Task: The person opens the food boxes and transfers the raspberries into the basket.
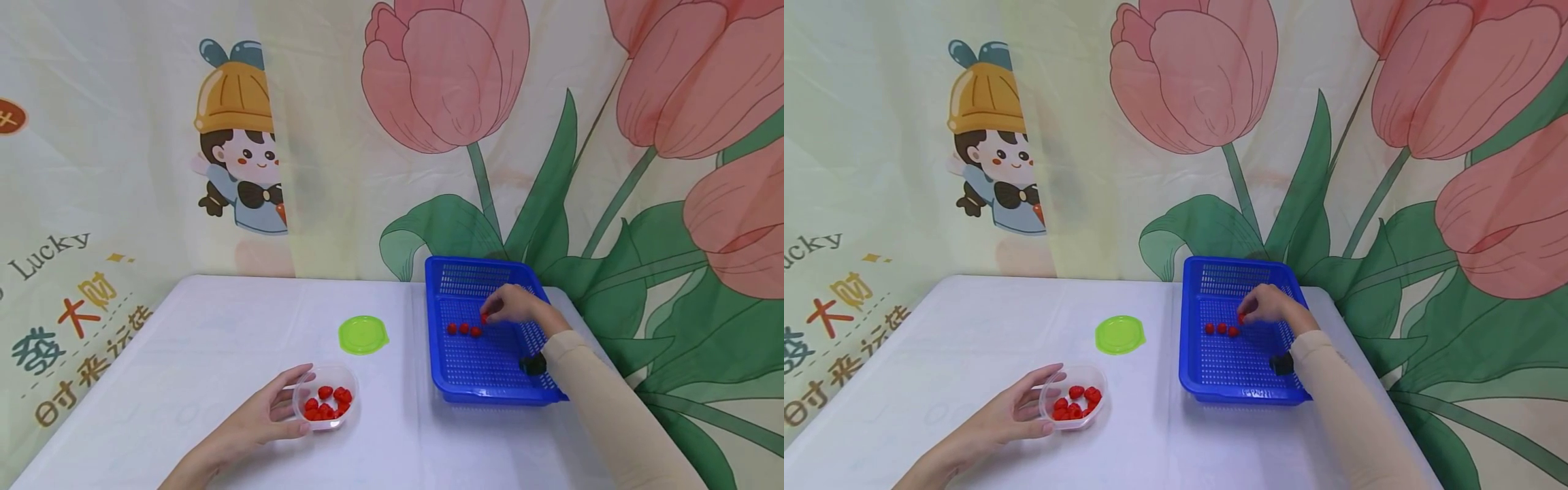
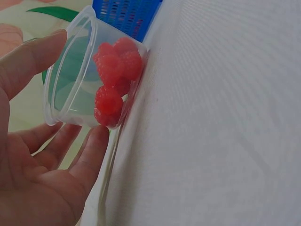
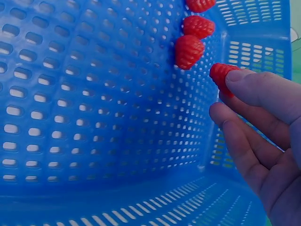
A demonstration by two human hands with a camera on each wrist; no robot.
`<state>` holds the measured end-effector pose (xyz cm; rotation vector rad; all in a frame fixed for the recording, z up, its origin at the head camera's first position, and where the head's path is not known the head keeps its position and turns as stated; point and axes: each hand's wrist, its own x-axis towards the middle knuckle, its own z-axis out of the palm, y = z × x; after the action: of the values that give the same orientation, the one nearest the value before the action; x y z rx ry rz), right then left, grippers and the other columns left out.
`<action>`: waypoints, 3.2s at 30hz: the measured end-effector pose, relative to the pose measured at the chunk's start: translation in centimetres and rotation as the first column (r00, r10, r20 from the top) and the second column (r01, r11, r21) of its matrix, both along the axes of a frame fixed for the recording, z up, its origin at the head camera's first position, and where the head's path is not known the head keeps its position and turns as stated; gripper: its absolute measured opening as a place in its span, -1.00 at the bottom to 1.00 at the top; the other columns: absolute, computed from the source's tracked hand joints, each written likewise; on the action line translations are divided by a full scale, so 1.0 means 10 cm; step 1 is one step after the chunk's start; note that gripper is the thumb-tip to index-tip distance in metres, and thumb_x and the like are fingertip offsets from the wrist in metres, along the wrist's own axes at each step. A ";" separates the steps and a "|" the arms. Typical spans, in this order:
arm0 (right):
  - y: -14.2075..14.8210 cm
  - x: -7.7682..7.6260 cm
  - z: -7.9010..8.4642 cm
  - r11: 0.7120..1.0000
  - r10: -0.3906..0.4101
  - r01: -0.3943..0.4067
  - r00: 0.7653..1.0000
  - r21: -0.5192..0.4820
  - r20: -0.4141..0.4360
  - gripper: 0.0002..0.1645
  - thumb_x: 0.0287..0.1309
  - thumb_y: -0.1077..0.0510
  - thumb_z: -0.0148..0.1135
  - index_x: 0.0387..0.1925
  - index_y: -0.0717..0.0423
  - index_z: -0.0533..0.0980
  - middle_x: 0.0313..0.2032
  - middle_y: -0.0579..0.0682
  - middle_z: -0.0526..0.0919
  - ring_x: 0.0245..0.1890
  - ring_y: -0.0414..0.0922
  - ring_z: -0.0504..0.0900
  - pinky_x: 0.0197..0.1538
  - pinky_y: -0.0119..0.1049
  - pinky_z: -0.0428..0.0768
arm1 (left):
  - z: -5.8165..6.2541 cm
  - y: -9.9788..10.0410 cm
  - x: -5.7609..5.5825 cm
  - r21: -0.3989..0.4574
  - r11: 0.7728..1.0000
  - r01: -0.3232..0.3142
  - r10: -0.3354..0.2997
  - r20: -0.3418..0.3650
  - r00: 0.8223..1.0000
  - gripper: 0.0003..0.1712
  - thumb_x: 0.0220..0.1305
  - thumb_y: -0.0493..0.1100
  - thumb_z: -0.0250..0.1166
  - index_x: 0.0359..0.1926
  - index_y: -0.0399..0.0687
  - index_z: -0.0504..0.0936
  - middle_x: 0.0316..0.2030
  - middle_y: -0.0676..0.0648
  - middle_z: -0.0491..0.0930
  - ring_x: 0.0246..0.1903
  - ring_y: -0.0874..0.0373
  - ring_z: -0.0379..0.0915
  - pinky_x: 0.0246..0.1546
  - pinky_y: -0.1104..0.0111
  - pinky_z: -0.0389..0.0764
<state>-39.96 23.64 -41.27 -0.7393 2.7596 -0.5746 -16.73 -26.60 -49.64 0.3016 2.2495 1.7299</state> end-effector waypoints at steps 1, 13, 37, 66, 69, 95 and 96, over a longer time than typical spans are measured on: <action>0.01 0.00 -0.02 1.000 0.003 -0.003 1.000 0.002 0.004 -0.79 0.30 0.25 0.47 -0.04 0.15 0.77 -0.15 -0.05 0.82 -0.08 -0.08 0.77 0.10 -0.09 0.74 | 0.00 0.00 0.00 0.001 1.000 0.002 -0.002 -0.002 1.000 0.09 0.30 -0.13 0.54 0.68 0.08 0.09 0.58 -0.24 0.21 0.50 -0.30 0.28 0.29 0.35 0.59; 0.06 -0.04 -0.17 0.999 -0.035 0.034 0.998 0.014 0.054 -0.78 0.29 0.25 0.47 -0.04 0.15 0.77 -0.13 -0.02 0.82 -0.05 -0.05 0.77 0.15 -0.01 0.71 | 0.00 0.00 0.02 0.008 1.000 0.003 -0.003 -0.008 1.000 0.08 0.30 -0.14 0.54 0.67 0.11 0.11 0.58 -0.23 0.21 0.49 -0.28 0.31 0.27 0.42 0.58; 0.08 0.00 -0.15 0.998 0.022 -0.025 0.998 0.051 0.064 -0.71 0.21 0.29 0.49 -0.01 0.18 0.75 -0.08 0.06 0.81 0.02 0.03 0.75 0.19 0.05 0.68 | -0.01 0.00 0.02 0.031 0.999 0.016 -0.016 -0.011 1.000 0.07 0.31 -0.17 0.53 0.67 0.10 0.10 0.59 -0.24 0.19 0.49 -0.29 0.30 0.18 0.59 0.53; -0.58 0.43 0.50 0.958 0.262 -0.274 0.957 -0.088 -0.126 -0.57 0.27 0.24 0.49 0.17 0.09 0.69 0.12 0.01 0.76 0.05 0.00 0.74 0.12 -0.11 0.74 | -0.04 -0.02 0.02 0.018 1.000 -0.001 0.001 -0.012 1.000 0.08 0.29 -0.15 0.55 0.67 0.11 0.12 0.58 -0.24 0.22 0.51 -0.29 0.27 0.25 0.52 0.54; -0.74 0.52 0.54 0.945 0.294 -0.312 0.942 -0.101 -0.160 -0.58 0.28 0.24 0.49 0.17 0.11 0.69 0.12 0.04 0.76 0.07 0.04 0.74 0.14 -0.09 0.73 | -0.04 -0.03 0.02 0.019 1.000 0.002 -0.002 -0.013 1.000 0.08 0.29 -0.16 0.55 0.67 0.12 0.12 0.58 -0.23 0.21 0.51 -0.29 0.26 0.24 0.54 0.53; -2.14 1.15 0.30 0.825 0.540 -0.543 0.839 -0.158 -0.066 -0.65 0.25 0.24 0.54 0.07 0.07 0.73 -0.02 -0.08 0.79 -0.07 -0.30 0.74 0.05 -0.44 0.70 | -0.01 -0.01 0.01 0.003 1.000 -0.006 0.006 0.005 1.000 0.08 0.30 -0.12 0.54 0.67 0.14 0.10 0.58 -0.22 0.22 0.47 -0.27 0.34 0.28 0.28 0.61; -2.17 1.16 0.28 0.822 0.543 -0.545 0.837 -0.163 -0.061 -0.65 0.25 0.25 0.54 0.07 0.07 0.74 -0.03 -0.07 0.79 -0.07 -0.27 0.76 0.05 -0.43 0.71 | -0.01 -0.01 0.02 0.005 1.000 -0.003 0.003 0.004 1.000 0.08 0.31 -0.12 0.53 0.67 0.14 0.10 0.59 -0.22 0.21 0.46 -0.27 0.35 0.28 0.28 0.61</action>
<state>-28.35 1.95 -38.45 -1.5048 2.3442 -0.6801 -16.57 -26.71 -49.71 0.2953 2.2443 1.7365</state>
